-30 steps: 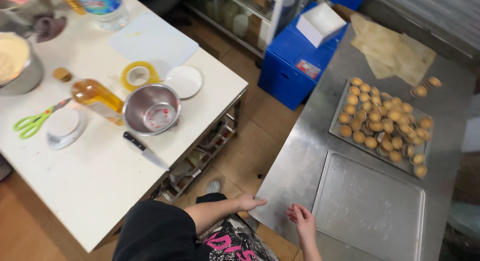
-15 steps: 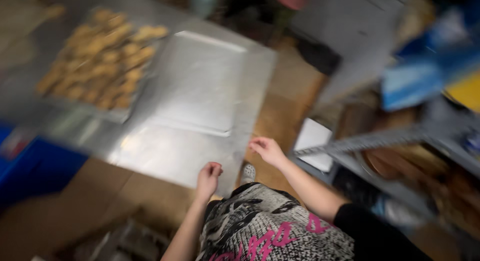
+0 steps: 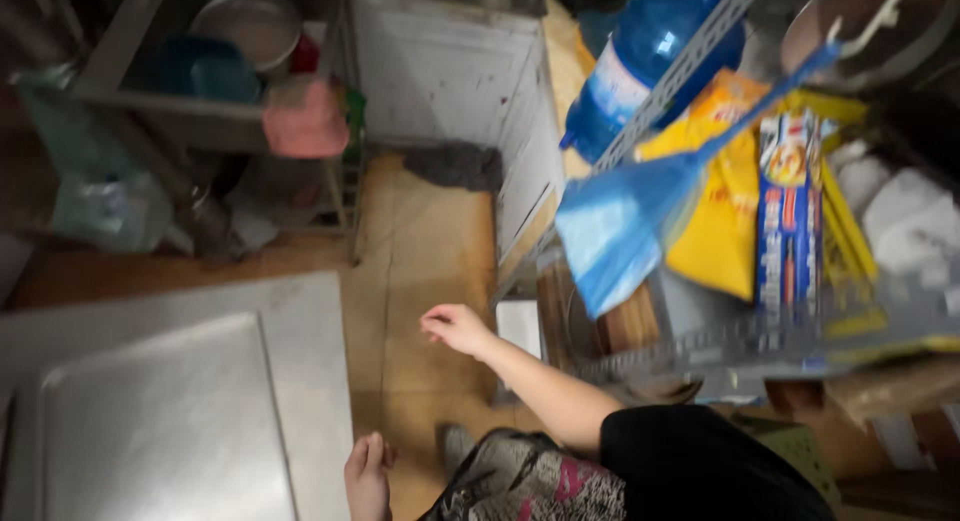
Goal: The person whisks batter in a round pan on a work table, then arranges baked tart shells from a tray into neat rows on baking trays, and finally lines a square metal pan with parchment paper, pressing the paper flat into the pan.
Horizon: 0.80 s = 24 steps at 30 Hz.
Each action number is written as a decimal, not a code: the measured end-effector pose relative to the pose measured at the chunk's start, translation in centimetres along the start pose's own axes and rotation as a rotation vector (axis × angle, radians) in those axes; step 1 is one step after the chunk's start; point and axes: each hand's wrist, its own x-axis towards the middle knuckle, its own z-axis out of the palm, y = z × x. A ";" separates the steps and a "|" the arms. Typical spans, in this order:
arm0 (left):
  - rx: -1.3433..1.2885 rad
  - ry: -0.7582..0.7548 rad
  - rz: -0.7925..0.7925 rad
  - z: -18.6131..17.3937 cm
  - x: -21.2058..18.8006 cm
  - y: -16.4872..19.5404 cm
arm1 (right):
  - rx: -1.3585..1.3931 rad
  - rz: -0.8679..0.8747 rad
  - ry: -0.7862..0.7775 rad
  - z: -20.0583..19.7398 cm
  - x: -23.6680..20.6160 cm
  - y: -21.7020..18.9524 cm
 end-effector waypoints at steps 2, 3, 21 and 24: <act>0.021 0.030 -0.014 1.4 3.1 -0.3 | 0.052 -0.009 0.017 -1.1 4.4 -2.3; 0.046 0.044 -0.029 1.8 4.8 -0.4 | 0.075 -0.004 0.039 -1.7 6.8 -3.3; 0.449 -0.939 0.115 33.0 54.7 18.5 | 0.223 0.039 0.704 -33.1 31.6 -6.2; 0.614 -1.197 0.471 47.2 60.1 23.2 | 0.353 -0.102 0.804 -40.2 34.8 -8.7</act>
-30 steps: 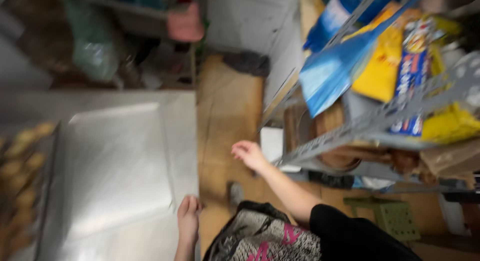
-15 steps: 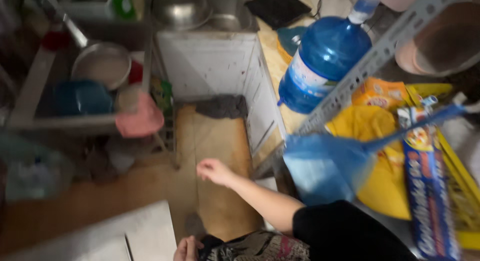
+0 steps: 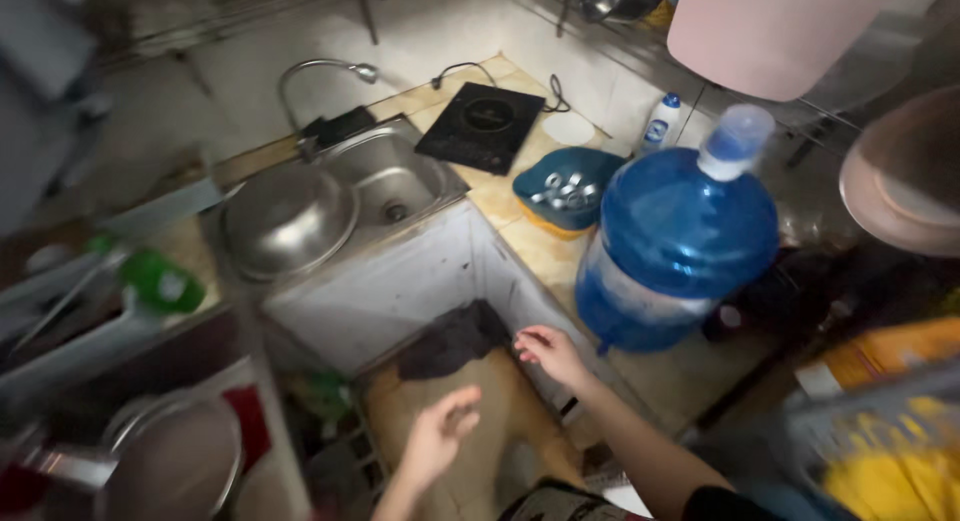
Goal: The person whisks batter in a round pan on a work table, then arranges baked tart shells from a tray into neat rows on baking trays, and finally lines a square metal pan with parchment paper, pressing the paper flat into the pan.
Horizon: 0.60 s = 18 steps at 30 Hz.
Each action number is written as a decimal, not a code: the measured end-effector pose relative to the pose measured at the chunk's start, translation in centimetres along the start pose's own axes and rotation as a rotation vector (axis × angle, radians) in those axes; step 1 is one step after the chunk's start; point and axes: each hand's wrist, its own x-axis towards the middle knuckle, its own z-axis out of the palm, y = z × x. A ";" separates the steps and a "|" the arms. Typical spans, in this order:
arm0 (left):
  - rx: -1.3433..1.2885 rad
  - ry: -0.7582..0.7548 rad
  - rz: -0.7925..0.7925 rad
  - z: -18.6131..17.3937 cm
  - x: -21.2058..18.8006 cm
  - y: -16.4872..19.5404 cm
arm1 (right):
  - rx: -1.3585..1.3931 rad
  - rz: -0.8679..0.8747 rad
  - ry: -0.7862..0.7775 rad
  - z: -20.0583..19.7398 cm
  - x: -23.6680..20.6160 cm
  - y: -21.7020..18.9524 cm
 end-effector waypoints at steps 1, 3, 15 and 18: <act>0.093 0.010 -0.034 -0.7 4.8 0.8 | 0.044 -0.032 -0.002 -0.3 2.2 -1.0; 0.154 0.061 -0.023 -0.5 15.2 2.2 | 0.115 -0.083 -0.003 -1.0 5.7 -3.0; 0.543 -0.017 0.716 0.1 72.0 11.9 | 0.103 -0.252 0.433 -6.0 13.5 -13.4; 0.708 -0.124 0.751 2.3 85.7 13.4 | 0.102 -0.244 0.699 -6.9 14.4 -13.5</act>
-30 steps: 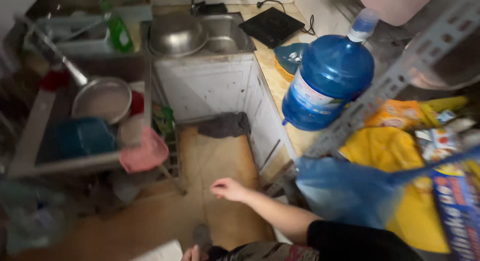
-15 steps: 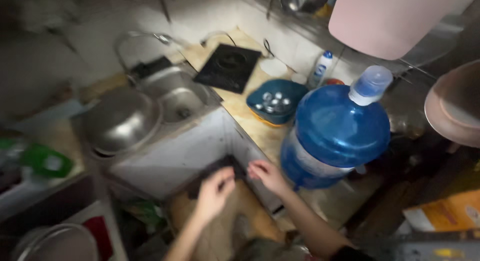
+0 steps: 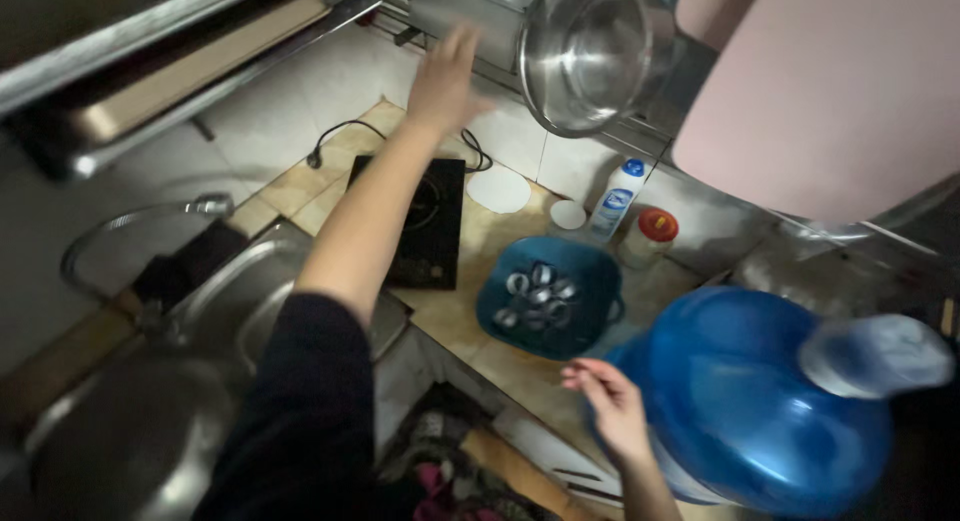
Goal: The person whisks batter in a round pan on a work table, then arranges baked tart shells from a tray into neat rows on baking trays, and finally lines a square metal pan with parchment paper, pressing the paper flat into the pan.
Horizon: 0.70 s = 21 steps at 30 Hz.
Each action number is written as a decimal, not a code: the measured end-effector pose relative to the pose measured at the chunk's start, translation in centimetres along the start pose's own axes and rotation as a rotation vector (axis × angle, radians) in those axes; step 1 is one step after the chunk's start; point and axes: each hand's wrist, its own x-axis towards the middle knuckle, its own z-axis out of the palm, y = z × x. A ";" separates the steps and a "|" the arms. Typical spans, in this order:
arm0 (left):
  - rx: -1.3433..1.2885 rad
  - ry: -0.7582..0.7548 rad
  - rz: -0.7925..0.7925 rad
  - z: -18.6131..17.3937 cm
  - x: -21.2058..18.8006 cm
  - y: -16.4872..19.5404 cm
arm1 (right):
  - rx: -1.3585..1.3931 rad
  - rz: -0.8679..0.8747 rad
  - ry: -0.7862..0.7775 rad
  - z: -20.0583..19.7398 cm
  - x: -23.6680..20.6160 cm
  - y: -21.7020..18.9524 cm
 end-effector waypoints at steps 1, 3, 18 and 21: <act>0.056 -0.057 0.056 0.7 2.1 -1.9 | -0.025 0.017 0.103 0.3 0.4 0.1; 0.161 -0.138 0.175 1.8 7.1 -4.2 | 0.060 0.044 0.241 1.3 0.6 0.1; 0.000 0.241 0.530 1.4 6.1 -8.9 | -0.028 -0.039 0.251 9.9 6.0 -5.4; -0.028 0.313 0.529 -1.2 0.4 -9.1 | -0.037 -0.071 0.183 10.8 6.3 -7.5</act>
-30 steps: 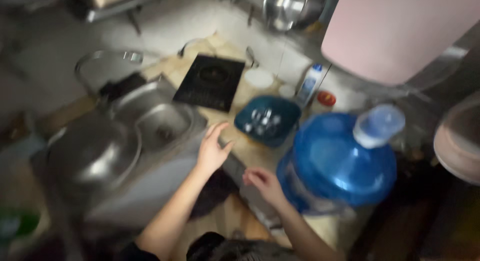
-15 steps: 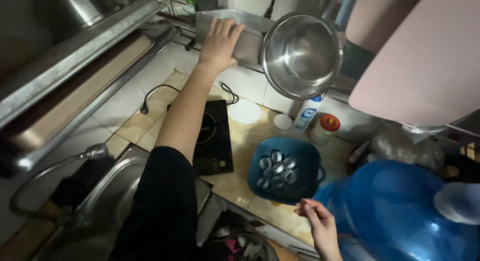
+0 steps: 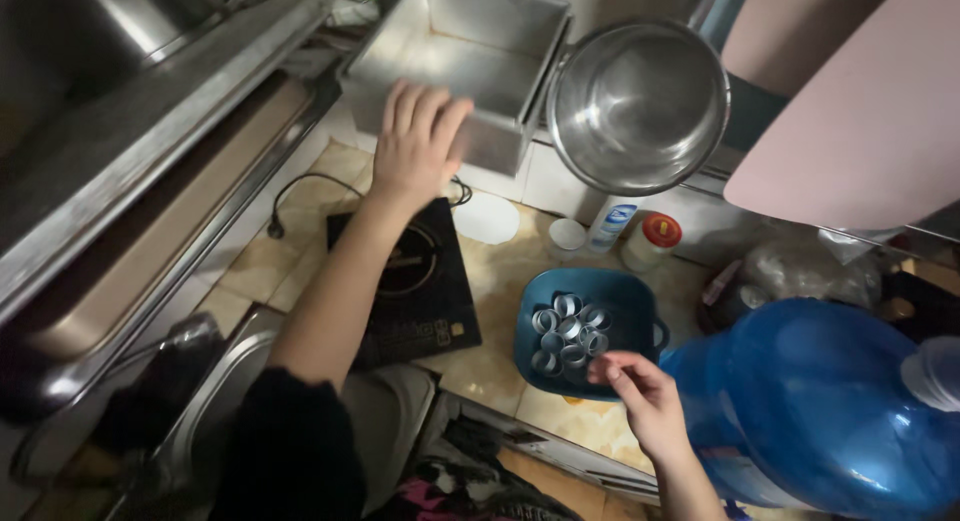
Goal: The person whisks batter in a round pan on a work table, then arranges baked tart shells from a tray into neat rows on baking trays, and finally lines a square metal pan with parchment paper, pressing the paper flat into the pan.
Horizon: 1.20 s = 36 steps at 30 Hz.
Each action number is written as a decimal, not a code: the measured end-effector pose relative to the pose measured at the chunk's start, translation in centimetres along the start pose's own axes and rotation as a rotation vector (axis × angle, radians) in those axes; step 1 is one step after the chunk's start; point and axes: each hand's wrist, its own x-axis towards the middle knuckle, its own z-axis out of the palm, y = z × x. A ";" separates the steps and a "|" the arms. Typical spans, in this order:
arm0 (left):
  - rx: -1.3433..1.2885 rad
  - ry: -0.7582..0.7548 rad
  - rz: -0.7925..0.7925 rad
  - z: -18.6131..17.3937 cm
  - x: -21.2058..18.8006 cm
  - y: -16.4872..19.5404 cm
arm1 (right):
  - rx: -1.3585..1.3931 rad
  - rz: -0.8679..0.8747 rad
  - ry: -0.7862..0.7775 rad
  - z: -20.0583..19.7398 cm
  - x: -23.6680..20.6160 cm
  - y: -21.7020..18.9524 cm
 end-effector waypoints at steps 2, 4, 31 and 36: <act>-0.015 0.016 -0.043 -2.7 -2.9 1.9 | -0.010 -0.029 -0.068 1.0 0.6 -1.2; -0.005 0.016 -0.071 -5.2 -6.4 4.7 | -0.031 -0.039 -0.143 2.1 0.9 -2.4; -1.282 -0.639 0.296 -12.0 -16.8 47.8 | 0.441 0.057 0.514 -9.6 -36.1 1.5; -1.183 -0.731 0.102 -8.2 -12.2 53.7 | 0.561 0.060 0.809 -7.8 -47.9 1.5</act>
